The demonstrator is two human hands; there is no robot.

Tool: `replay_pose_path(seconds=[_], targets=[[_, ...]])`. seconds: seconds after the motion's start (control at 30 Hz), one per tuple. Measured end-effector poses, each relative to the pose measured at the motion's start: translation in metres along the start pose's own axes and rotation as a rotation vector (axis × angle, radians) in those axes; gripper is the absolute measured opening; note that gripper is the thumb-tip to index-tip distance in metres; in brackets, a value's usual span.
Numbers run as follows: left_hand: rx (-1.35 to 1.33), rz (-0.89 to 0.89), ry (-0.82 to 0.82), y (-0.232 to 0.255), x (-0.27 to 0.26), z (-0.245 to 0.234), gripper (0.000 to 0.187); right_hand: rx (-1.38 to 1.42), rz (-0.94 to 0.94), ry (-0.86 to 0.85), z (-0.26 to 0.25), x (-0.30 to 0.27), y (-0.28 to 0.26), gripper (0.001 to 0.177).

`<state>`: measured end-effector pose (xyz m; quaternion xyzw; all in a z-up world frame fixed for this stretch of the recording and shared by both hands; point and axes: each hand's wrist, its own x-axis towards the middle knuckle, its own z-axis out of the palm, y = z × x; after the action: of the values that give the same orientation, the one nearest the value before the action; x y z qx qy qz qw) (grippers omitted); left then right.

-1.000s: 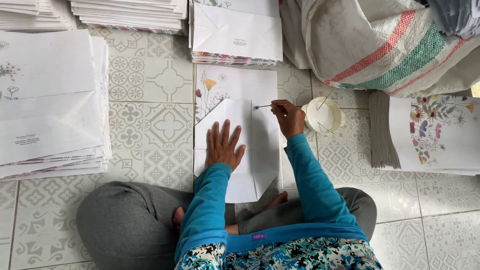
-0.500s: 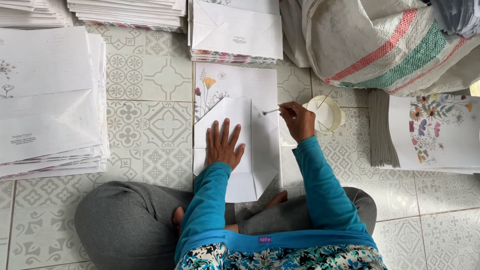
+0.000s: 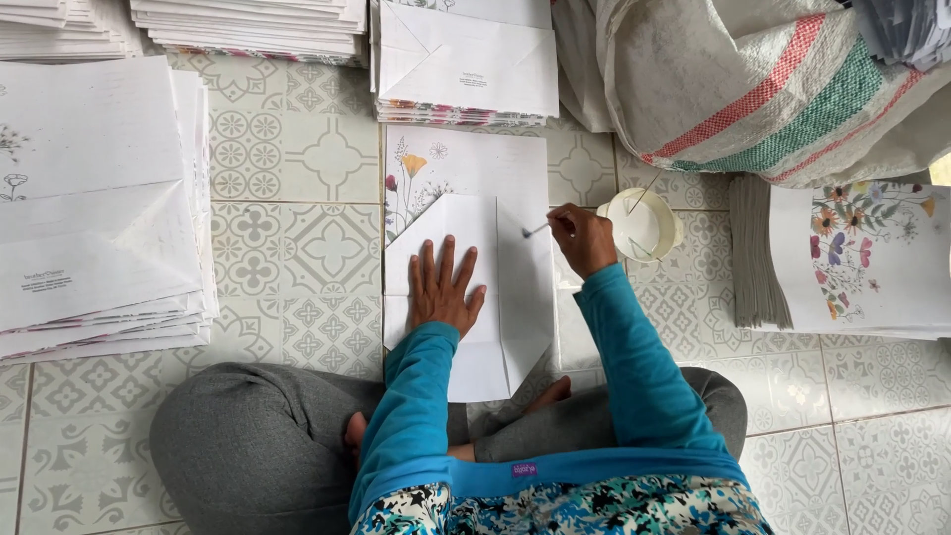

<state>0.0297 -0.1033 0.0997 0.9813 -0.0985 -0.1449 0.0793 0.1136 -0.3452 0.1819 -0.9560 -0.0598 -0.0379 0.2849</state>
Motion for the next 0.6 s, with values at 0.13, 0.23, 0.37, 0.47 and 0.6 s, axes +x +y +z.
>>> replay_pose_path(seconds=[0.13,0.23,0.37,0.47,0.6], targets=[[0.016,-0.001,-0.030,0.002,-0.001,-0.006,0.066,-0.065,0.049,-0.047,-0.014,-0.012,0.021,0.011],[0.028,-0.005,-0.030,0.001,-0.002,-0.006,0.066,-0.061,0.042,-0.062,-0.009,-0.006,0.020,0.011],[0.011,-0.003,-0.030,0.001,-0.001,-0.007,0.066,0.007,-0.016,-0.031,0.013,0.021,0.003,0.012],[0.012,-0.001,-0.019,0.000,-0.002,-0.004,0.066,0.056,-0.030,-0.009,0.025,0.038,-0.013,0.012],[0.021,-0.004,0.011,0.000,-0.001,-0.003,0.065,0.066,-0.057,0.014,0.032,0.052,-0.020,0.012]])
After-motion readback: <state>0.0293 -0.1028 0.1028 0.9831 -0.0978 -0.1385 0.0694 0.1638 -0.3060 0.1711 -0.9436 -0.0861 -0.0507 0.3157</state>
